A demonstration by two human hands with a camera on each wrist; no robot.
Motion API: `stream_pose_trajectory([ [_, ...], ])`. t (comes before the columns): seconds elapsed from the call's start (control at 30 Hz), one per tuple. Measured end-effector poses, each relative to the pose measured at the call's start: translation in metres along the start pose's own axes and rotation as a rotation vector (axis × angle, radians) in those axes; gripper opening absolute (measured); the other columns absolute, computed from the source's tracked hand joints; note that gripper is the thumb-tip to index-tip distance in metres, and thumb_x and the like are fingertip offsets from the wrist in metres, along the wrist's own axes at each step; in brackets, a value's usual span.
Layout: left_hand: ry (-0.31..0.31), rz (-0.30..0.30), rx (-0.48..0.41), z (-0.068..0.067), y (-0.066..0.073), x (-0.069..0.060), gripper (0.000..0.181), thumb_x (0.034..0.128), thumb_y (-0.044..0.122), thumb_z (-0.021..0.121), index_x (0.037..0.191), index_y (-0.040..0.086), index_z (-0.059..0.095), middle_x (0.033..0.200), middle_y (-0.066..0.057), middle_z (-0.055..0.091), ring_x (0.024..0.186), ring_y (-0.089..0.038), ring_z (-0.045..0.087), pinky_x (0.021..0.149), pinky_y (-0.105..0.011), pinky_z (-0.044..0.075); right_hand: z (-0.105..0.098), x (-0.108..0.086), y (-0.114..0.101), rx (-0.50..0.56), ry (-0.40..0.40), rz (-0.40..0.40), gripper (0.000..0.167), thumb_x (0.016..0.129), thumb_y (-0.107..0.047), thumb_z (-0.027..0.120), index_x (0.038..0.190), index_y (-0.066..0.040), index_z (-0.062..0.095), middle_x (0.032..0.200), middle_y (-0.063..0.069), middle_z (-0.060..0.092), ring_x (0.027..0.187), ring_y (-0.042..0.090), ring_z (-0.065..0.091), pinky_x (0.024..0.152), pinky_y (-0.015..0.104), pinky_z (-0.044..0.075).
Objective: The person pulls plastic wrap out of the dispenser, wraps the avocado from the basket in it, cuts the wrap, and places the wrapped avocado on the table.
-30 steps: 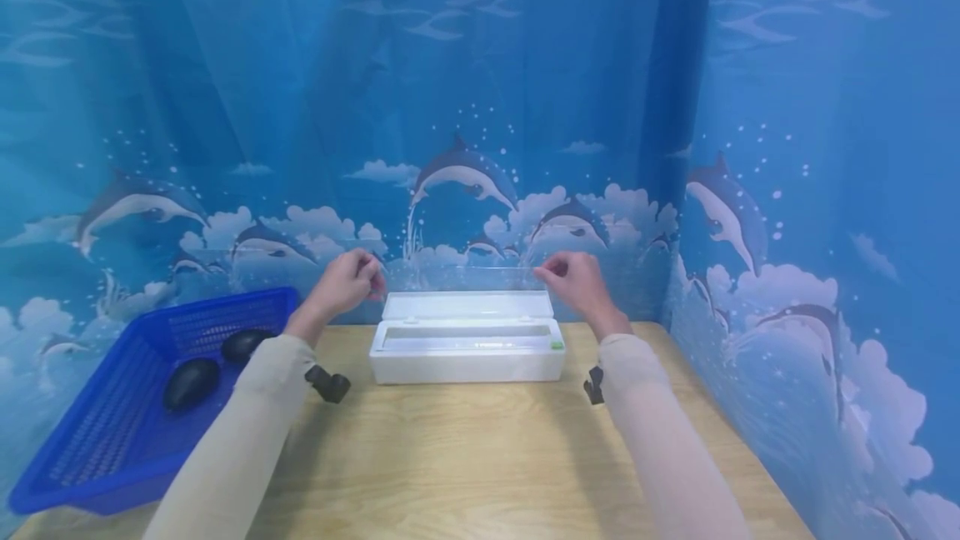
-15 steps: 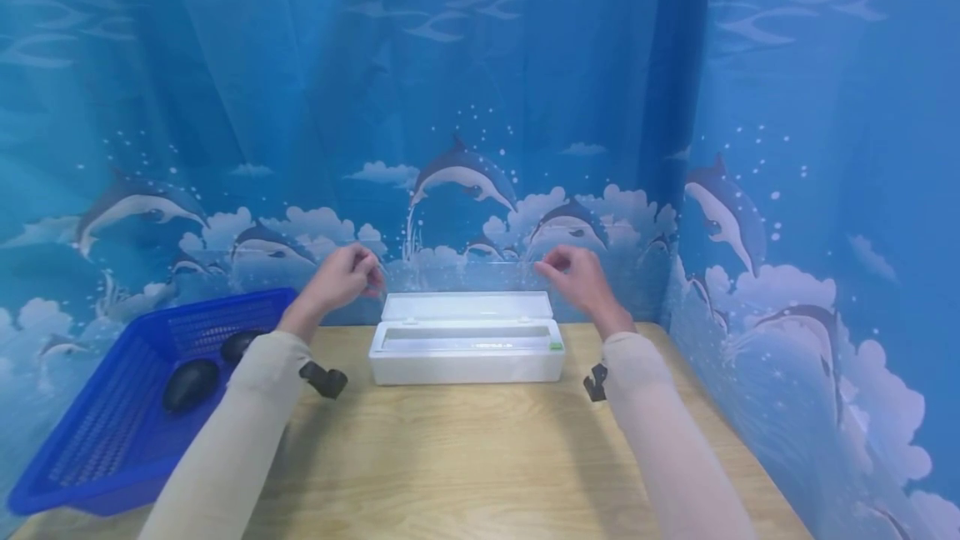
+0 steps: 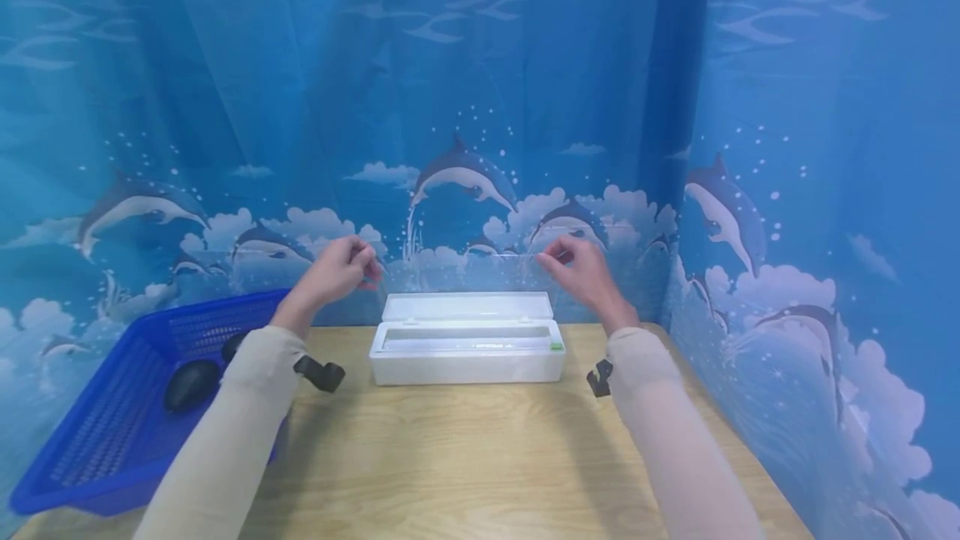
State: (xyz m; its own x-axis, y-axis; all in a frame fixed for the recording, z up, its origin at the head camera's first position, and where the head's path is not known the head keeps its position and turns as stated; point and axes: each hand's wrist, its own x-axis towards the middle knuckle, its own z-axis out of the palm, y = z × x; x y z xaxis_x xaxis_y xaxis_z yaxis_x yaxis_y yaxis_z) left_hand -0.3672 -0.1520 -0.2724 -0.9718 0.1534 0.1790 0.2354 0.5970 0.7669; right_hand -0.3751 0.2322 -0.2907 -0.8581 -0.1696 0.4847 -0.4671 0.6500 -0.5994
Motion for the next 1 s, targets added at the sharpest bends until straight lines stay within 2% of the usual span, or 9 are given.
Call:
stream_pose_trajectory([
  [0.17,0.007,0.013,0.007,-0.003,0.005,-0.001,0.031,0.1138,0.019,0.030,0.119,0.001,0.054,0.108,-0.019,0.064,0.097,-0.030,0.070,0.086,-0.039,0.064,-0.003,0.001,-0.002,0.022,-0.014,-0.009,0.028,0.106,-0.027,0.059,0.109,0.000,0.066,0.102,0.020,0.070,0.094,0.036,0.070,0.084,0.049,0.063],
  [0.37,0.028,0.033,0.025,-0.006,0.009,-0.002,0.033,0.1138,0.020,0.030,0.118,-0.001,0.054,0.106,-0.018,0.064,0.093,-0.029,0.070,0.083,-0.038,0.065,-0.006,0.003,-0.006,0.003,0.008,-0.025,0.026,0.106,-0.026,0.058,0.108,-0.001,0.066,0.100,0.018,0.070,0.089,0.028,0.069,0.077,0.037,0.065],
  [0.63,0.048,0.052,0.016,-0.011,0.015,-0.005,0.030,0.1137,0.019,0.030,0.119,0.001,0.053,0.107,-0.018,0.062,0.096,-0.029,0.069,0.085,-0.039,0.064,-0.009,0.005,-0.012,0.007,0.031,-0.034,0.026,0.107,-0.027,0.057,0.109,-0.002,0.065,0.099,0.018,0.069,0.092,0.033,0.069,0.079,0.039,0.065],
  [0.87,0.071,0.045,0.001,-0.014,0.019,-0.009,0.031,0.1136,0.020,0.031,0.128,0.000,0.051,0.110,-0.018,0.062,0.099,-0.030,0.069,0.088,-0.041,0.064,-0.013,0.005,-0.020,-0.005,0.061,-0.049,0.025,0.107,-0.027,0.057,0.110,-0.003,0.064,0.101,0.019,0.070,0.092,0.030,0.068,0.074,0.022,0.061],
  [1.0,0.076,0.046,-0.005,-0.017,0.020,-0.010,0.030,0.1136,0.020,0.031,0.127,0.002,0.051,0.113,-0.018,0.062,0.102,-0.030,0.069,0.091,-0.042,0.063,-0.015,0.005,-0.024,-0.007,0.078,-0.072,0.025,0.107,-0.027,0.057,0.108,-0.003,0.064,0.100,0.019,0.070,0.092,0.032,0.067,0.071,0.015,0.056],
])
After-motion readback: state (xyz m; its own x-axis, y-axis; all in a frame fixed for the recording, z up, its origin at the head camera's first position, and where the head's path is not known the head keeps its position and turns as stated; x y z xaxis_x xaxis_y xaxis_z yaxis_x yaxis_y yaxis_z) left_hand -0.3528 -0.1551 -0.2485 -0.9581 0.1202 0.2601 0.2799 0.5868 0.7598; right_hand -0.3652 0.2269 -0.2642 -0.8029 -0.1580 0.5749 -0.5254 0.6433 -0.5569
